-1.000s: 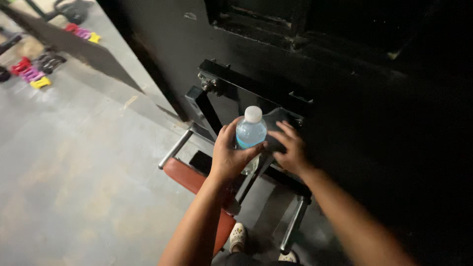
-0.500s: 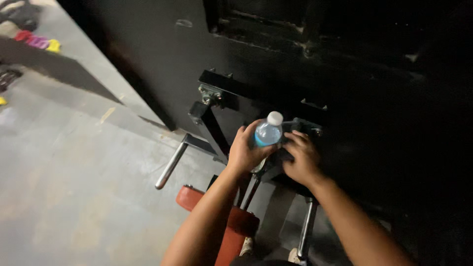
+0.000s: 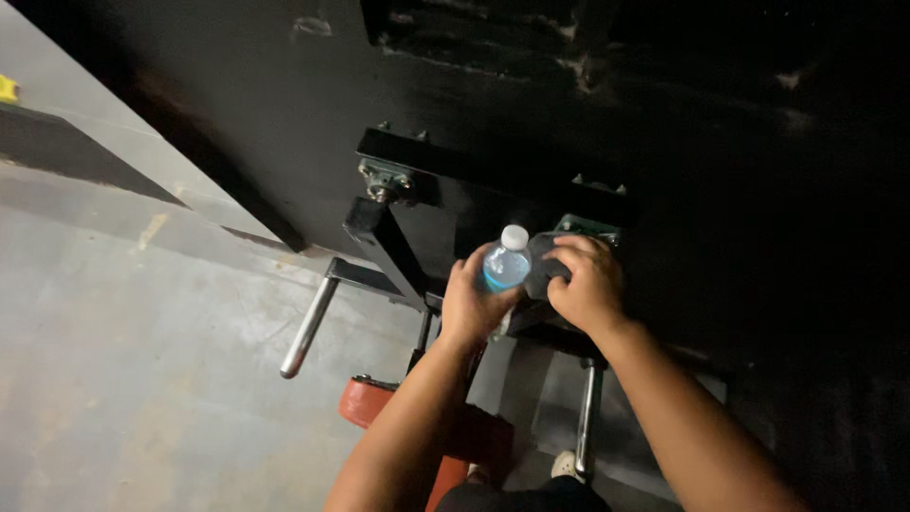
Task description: The person wipes down various parts of a gym machine and then a stationary bike using a cloth and a spray bottle.
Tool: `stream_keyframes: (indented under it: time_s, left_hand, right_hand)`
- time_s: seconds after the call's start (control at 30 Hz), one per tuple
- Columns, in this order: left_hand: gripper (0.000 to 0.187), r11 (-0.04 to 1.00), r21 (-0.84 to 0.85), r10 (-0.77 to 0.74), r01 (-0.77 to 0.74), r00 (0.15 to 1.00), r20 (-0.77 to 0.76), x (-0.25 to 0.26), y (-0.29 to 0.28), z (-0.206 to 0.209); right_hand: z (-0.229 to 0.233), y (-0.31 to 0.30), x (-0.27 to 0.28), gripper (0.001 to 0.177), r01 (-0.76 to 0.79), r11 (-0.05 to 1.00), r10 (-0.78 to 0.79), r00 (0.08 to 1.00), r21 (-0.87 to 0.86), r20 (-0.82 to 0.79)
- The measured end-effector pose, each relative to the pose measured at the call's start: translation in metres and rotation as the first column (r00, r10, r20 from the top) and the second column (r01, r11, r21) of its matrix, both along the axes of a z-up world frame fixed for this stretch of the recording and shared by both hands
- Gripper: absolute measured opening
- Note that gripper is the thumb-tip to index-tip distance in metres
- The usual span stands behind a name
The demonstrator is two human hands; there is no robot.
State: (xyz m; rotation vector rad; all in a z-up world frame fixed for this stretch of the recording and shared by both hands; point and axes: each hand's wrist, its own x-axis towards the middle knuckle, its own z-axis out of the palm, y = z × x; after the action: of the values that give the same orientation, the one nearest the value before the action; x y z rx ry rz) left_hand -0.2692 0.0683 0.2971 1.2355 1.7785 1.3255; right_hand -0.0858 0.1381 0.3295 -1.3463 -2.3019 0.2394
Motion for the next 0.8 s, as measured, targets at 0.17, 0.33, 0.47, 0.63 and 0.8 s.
stream_keyframes:
  time_s: [0.17, 0.33, 0.47, 0.63, 0.8]
  left_hand:
    - [0.080, 0.998, -0.058, -0.007, 0.005, 0.999, -0.041, 0.000, -0.001, -0.007]
    - [0.078, 0.997, -0.073, -0.017, 0.015, 0.999, -0.038, -0.001, 0.002, -0.010]
    - [0.078, 0.988, -0.136, 0.066, -0.076, 0.995, -0.080, -0.005, 0.003, -0.005]
    - [0.080, 0.990, -0.116, 0.071, -0.078, 0.995, -0.064, -0.005, 0.000, -0.006]
    - [0.081, 0.984, -0.174, 0.045, -0.046, 0.999, -0.008, -0.006, 0.000, -0.005]
  right_hand:
    - [0.025, -0.041, 0.011, 0.040, -0.282, 0.953, 0.251, 0.940, 0.112, 0.231]
    - [0.025, -0.037, -0.004, 0.032, -0.208, 0.978, 0.190, 0.830, -0.024, 0.525]
    - [-0.048, -0.022, -0.008, 0.020, -0.231, 0.969, 0.212, 0.580, -0.091, 0.786]
    - [-0.170, -0.023, -0.028, 0.056, -0.108, 0.975, 0.095, 0.993, -0.196, -0.071]
    - [-0.169, 0.003, -0.022, 0.031, -0.034, 0.985, 0.125, 0.816, -0.169, 0.564]
